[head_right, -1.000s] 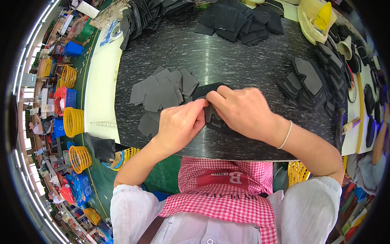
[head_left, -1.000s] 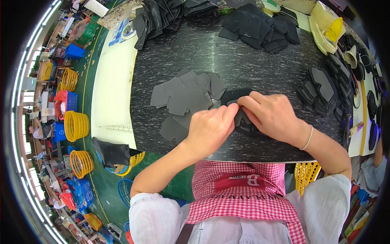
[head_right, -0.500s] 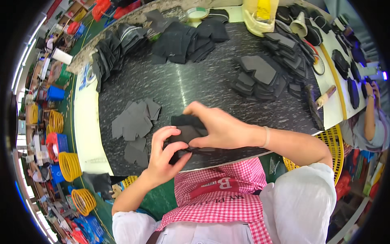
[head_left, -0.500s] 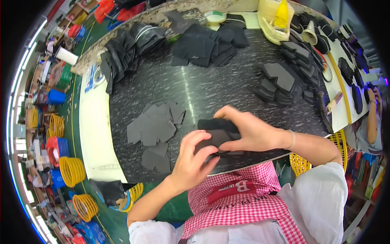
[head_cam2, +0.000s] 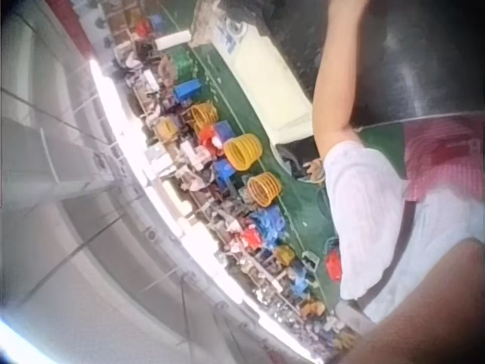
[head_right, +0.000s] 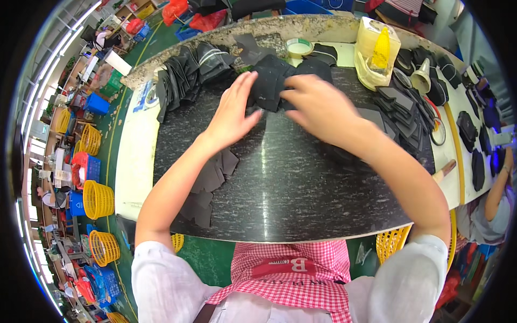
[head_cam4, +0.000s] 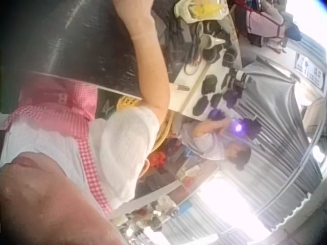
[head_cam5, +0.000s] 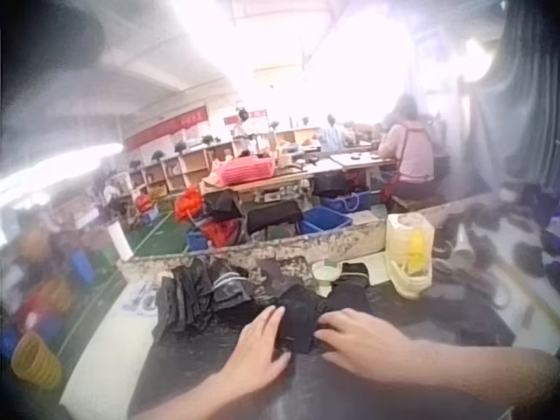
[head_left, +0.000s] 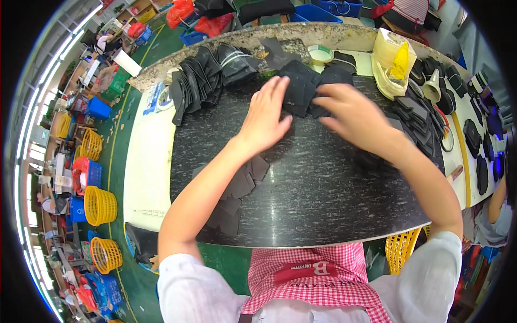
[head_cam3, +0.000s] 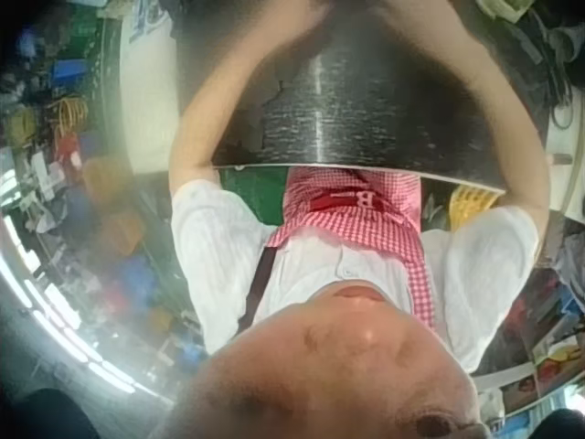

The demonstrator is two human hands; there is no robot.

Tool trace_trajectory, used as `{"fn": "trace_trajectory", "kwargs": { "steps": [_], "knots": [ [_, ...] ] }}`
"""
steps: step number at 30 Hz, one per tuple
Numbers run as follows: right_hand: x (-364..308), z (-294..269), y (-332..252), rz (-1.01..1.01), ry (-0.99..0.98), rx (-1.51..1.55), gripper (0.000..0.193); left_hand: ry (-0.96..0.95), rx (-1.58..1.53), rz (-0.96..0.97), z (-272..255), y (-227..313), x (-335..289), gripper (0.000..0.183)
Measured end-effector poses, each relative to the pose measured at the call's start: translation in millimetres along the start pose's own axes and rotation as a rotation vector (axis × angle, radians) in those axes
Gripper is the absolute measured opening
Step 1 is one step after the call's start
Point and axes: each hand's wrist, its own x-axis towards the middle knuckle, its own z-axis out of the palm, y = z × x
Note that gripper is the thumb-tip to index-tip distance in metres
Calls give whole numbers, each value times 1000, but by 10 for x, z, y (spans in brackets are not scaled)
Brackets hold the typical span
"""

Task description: The person picks up dark gray fabric shoe components from a blue basket and stacks them on a work surface, occasionally handling a bundle of the same items and moving a red bag of components.

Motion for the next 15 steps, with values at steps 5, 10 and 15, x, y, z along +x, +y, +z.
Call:
{"fn": "trace_trajectory", "kwargs": {
  "steps": [5,10,15],
  "knots": [
    [428,766,109,-84,-187,-327,12,-98,-204,-285,181,-135,-37,94],
    [149,324,146,-73,-256,213,23,-124,-381,-220,-183,309,-529,74],
    [410,189,313,9,-493,630,25,0,-217,202,81,508,-350,41]
  ]
}}
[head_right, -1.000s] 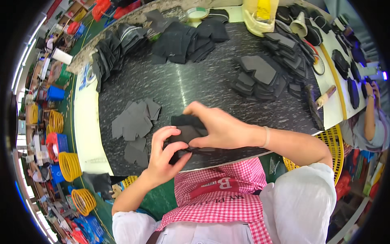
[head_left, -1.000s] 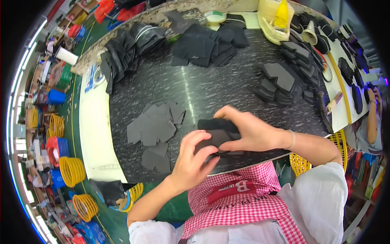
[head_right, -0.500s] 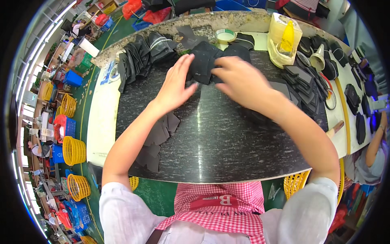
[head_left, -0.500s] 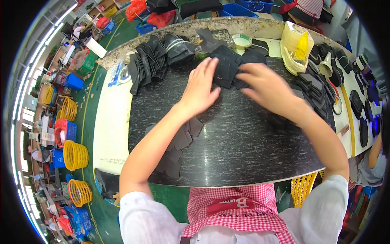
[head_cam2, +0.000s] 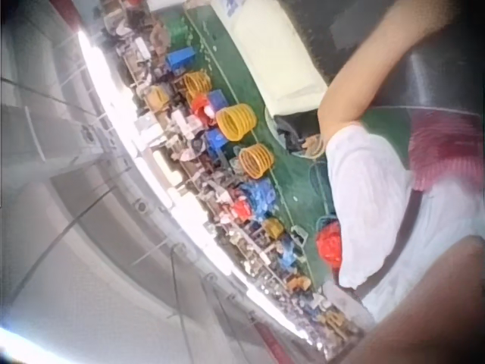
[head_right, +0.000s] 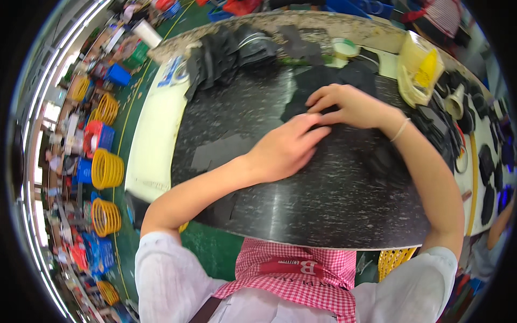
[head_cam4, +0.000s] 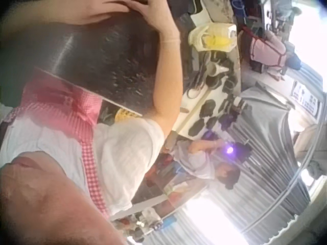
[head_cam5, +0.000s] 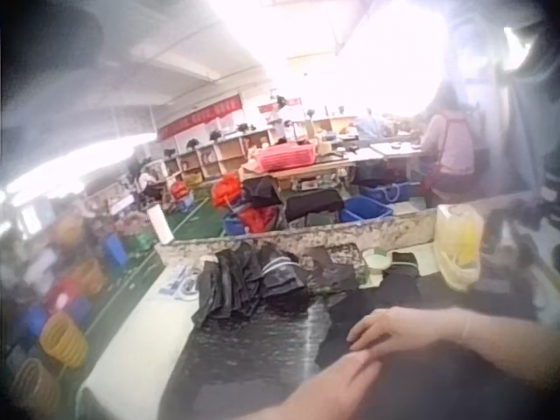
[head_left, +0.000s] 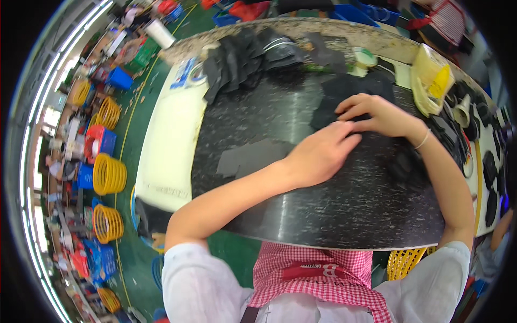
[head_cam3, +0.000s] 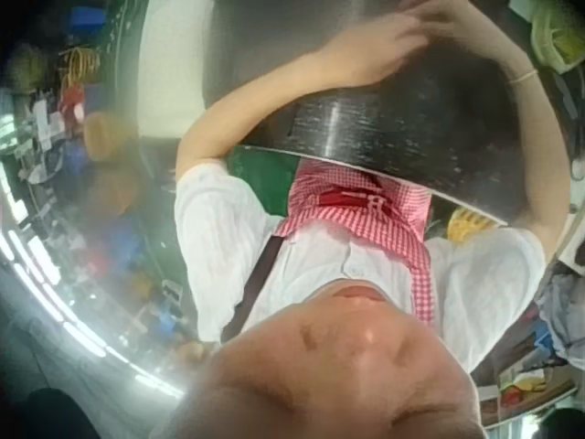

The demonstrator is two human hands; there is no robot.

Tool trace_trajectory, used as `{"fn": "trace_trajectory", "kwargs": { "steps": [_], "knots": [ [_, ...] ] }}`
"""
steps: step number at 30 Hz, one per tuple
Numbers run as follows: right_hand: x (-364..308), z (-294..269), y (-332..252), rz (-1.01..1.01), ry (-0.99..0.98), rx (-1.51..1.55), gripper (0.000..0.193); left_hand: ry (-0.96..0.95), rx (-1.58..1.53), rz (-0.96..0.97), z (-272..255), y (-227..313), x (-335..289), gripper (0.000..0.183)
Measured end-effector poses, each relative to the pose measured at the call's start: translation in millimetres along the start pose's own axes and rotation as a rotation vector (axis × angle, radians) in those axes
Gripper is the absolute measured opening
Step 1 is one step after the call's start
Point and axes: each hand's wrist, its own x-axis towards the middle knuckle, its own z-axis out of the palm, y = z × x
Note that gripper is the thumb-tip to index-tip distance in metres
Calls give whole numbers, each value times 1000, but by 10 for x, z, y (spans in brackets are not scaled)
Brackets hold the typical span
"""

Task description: The person picks up dark gray fabric shoe components from a blue basket and stacks them on a work surface, occasionally handling a bundle of the same items and moving a red bag of components.

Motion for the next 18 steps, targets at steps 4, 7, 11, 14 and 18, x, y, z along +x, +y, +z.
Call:
{"fn": "trace_trajectory", "kwargs": {
  "steps": [4,7,11,14,18],
  "knots": [
    [-65,-90,160,202,-57,371,26,127,354,181,199,10,173,33],
    [-61,4,126,317,170,392,29,12,370,3,344,70,34,48],
    [-127,78,-365,237,917,25,31,17,223,-34,169,-8,-211,47],
    [-482,483,-883,-90,505,-424,26,-76,-260,-247,-470,-150,-320,42],
    [-663,1046,-1077,-115,161,-516,23,-146,-157,-477,-1108,-85,-867,50]
  ]
}}
